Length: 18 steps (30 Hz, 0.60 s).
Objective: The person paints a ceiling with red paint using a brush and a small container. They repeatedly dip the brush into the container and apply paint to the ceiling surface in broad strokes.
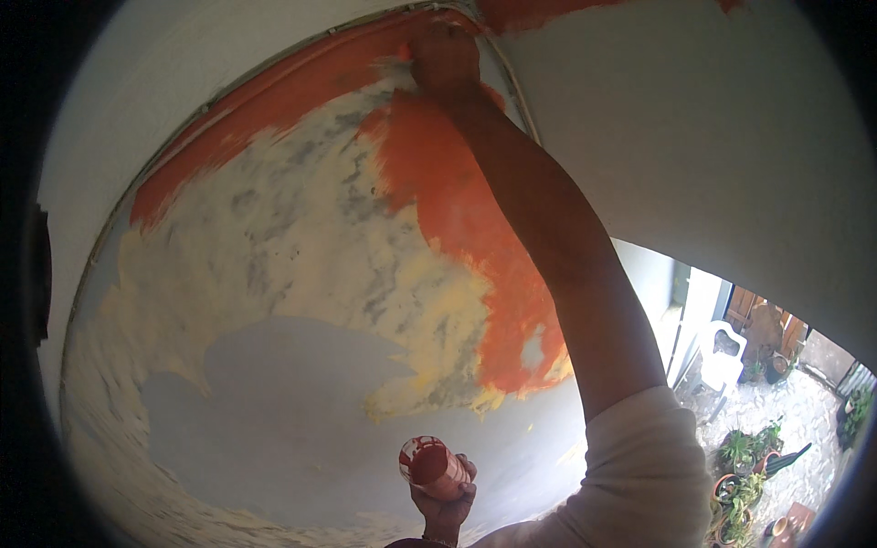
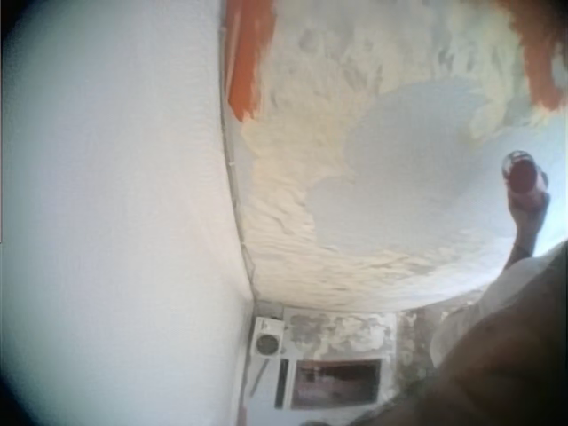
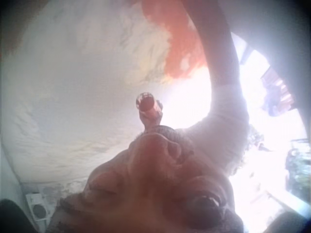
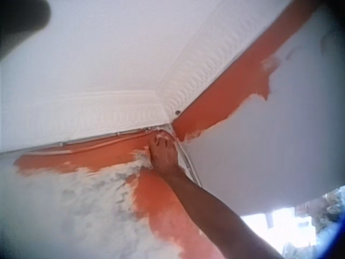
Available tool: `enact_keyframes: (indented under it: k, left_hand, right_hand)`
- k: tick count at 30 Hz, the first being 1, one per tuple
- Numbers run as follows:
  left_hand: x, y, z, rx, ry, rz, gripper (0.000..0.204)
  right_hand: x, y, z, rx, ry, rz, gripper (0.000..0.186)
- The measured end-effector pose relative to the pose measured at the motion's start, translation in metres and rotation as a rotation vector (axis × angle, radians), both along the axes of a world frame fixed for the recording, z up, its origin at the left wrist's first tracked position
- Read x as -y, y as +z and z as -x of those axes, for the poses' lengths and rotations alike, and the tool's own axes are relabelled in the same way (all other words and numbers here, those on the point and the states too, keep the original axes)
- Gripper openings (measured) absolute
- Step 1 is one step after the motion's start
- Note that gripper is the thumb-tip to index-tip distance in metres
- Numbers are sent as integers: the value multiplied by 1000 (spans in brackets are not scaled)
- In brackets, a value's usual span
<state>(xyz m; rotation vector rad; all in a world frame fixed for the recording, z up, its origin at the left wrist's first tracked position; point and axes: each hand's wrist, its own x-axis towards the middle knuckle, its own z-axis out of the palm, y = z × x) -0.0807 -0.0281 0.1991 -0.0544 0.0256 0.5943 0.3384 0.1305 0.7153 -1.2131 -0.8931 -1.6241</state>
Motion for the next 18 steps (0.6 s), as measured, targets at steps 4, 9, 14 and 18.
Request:
enact_keyframes:
  k: [4,9,14,18]
  left_hand:
    - [0,3,-2,22,11,-28,56]
    - [1,-1,-1,25,21,-24,56]
    - [0,0,1,9,41,-67,56]
    - [-2,-1,6,-25,56,-50,56]
  right_hand:
    - [-2,2,-20,98,36,-104,27]
    - [0,12,2,48,79,-95,23]
    - [17,34,15,-109,-48,26,13]
    - [22,64,30,-223,-147,138,13]
